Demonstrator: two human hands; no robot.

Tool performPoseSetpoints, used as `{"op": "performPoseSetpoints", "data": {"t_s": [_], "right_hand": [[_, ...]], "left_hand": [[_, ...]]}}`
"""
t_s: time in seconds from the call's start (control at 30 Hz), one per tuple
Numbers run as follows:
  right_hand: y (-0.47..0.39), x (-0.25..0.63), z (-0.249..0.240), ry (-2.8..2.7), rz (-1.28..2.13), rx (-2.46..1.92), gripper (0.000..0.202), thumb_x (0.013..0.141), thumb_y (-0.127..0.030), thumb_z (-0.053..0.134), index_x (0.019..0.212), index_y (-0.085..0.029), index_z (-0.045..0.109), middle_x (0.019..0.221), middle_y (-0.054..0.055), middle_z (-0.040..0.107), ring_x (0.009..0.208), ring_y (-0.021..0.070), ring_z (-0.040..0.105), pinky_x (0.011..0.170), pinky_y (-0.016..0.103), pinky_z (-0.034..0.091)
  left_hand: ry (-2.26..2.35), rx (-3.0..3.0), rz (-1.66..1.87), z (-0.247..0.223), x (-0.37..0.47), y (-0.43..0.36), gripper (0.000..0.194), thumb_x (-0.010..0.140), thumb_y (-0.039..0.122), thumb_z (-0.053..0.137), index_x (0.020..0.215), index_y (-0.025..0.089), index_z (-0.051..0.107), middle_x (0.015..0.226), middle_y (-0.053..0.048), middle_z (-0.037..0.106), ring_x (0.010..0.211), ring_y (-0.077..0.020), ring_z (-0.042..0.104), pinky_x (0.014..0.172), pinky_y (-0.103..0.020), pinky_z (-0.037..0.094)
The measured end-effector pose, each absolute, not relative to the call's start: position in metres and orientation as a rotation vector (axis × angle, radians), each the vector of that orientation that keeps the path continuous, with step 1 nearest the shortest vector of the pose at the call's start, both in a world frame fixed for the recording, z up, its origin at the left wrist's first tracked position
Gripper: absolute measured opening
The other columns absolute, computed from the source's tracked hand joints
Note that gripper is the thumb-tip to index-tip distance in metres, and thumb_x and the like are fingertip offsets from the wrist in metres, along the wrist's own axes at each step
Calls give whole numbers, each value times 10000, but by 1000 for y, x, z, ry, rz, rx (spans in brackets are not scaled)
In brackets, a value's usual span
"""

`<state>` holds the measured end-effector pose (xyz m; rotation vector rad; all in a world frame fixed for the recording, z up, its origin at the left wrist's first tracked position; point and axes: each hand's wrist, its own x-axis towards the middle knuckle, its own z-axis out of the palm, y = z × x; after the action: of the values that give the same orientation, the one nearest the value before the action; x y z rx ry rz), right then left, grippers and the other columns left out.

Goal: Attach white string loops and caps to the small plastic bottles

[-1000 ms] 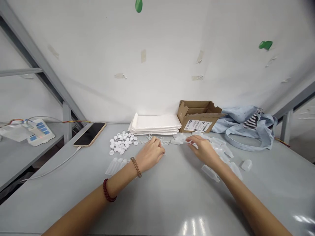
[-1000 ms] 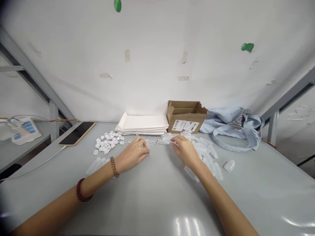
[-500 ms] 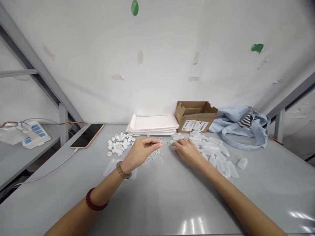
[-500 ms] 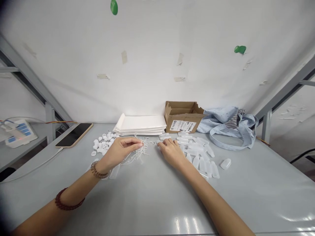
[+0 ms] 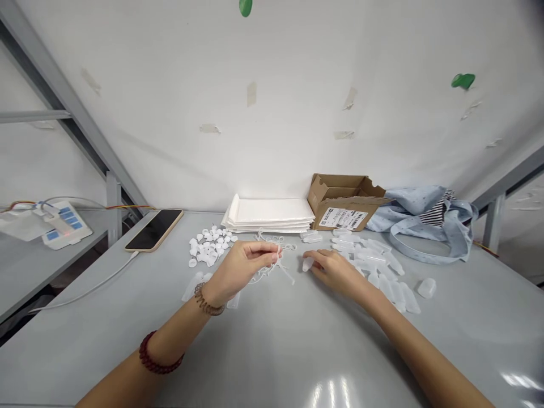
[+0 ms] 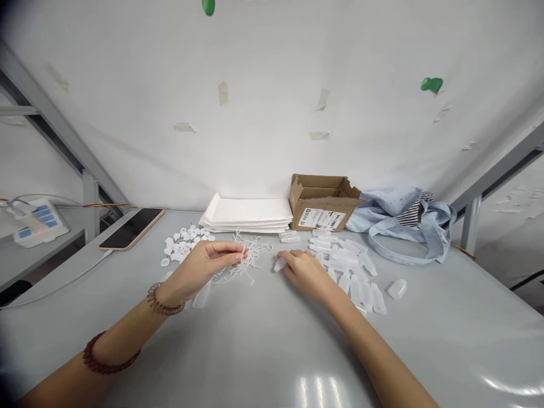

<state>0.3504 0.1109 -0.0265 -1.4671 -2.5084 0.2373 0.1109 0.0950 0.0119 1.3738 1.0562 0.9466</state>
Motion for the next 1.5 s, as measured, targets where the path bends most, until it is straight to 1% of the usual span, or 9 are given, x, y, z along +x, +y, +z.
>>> {"op": "performPoseSetpoints", "data": {"t_s": [0.1, 0.23, 0.33, 0.47, 0.7, 0.9, 1.17, 1.37, 1.5], "right_hand": [[108, 344, -25, -2472, 190, -1424, 197, 863, -196, 494, 1009, -169, 623, 730, 44, 580, 654, 182, 545, 632, 298, 415], [97, 333, -24, -2373, 184, -1210, 193, 886, -300, 507, 985, -167, 607, 844, 77, 572, 740, 186, 556, 672, 300, 449], [89, 325, -24, -2337, 279, -1143, 163, 896, -305, 497, 952, -179, 584, 910, 89, 579, 808, 191, 564, 715, 304, 461], [84, 321, -25, -2304, 406, -1141, 155, 917, -300, 464, 959, -184, 559, 807, 58, 599, 720, 176, 565, 652, 295, 448], [81, 319, -22, -2248, 476, -1010, 125, 902, -267, 496, 941, -172, 569, 775, 40, 569, 682, 149, 530, 619, 265, 420], [79, 318, -20, -2206, 536, -966, 93, 890, -257, 524, 893, -177, 571, 745, 12, 536, 640, 120, 482, 598, 240, 409], [77, 318, -17, -2226, 595, -1045, 167, 885, -308, 527, 791, -174, 563, 687, -6, 498, 600, 113, 455, 568, 234, 389], [76, 317, -15, -2241, 616, -1062, 181, 892, -331, 511, 848, -173, 588, 702, 2, 508, 600, 114, 457, 568, 234, 395], [76, 316, -14, -2245, 608, -1053, 196, 897, -327, 504, 817, -171, 593, 692, -2, 489, 598, 112, 447, 567, 233, 387]], "left_hand": [[1104, 1418, 988, 8, 115, 93, 176, 740, 321, 676, 828, 175, 720, 725, -25, 634, 620, -118, 538, 595, -259, 481], [1065, 1512, 1062, 5, 121, 88, 165, 756, 334, 659, 793, 183, 716, 970, -58, 612, 761, -141, 566, 623, -242, 495], [1064, 1535, 1095, 4, 126, 84, 143, 760, 308, 653, 775, 178, 711, 953, -64, 620, 877, -176, 577, 700, -250, 511], [1107, 1610, 1116, 2, 132, 77, 108, 777, 273, 633, 760, 185, 694, 882, -49, 643, 862, -177, 594, 739, -270, 510], [1138, 1682, 1165, -3, 137, 70, 80, 782, 242, 623, 754, 177, 657, 846, -37, 648, 818, -160, 600, 732, -271, 514], [1237, 1664, 1139, -4, 137, 69, 145, 762, 291, 645, 838, 169, 630, 848, -32, 641, 735, -142, 599, 672, -266, 526], [1162, 1717, 1179, 1, 135, 69, 163, 810, 254, 576, 928, 191, 668, 929, -49, 648, 842, -167, 603, 762, -282, 519], [1169, 1541, 1013, 12, 132, 70, 188, 813, 308, 561, 827, 189, 706, 726, -15, 656, 662, -147, 604, 655, -259, 514], [1109, 1415, 919, 13, 130, 73, 218, 811, 334, 573, 738, 176, 704, 614, 2, 613, 626, -140, 594, 676, -275, 511]]}}
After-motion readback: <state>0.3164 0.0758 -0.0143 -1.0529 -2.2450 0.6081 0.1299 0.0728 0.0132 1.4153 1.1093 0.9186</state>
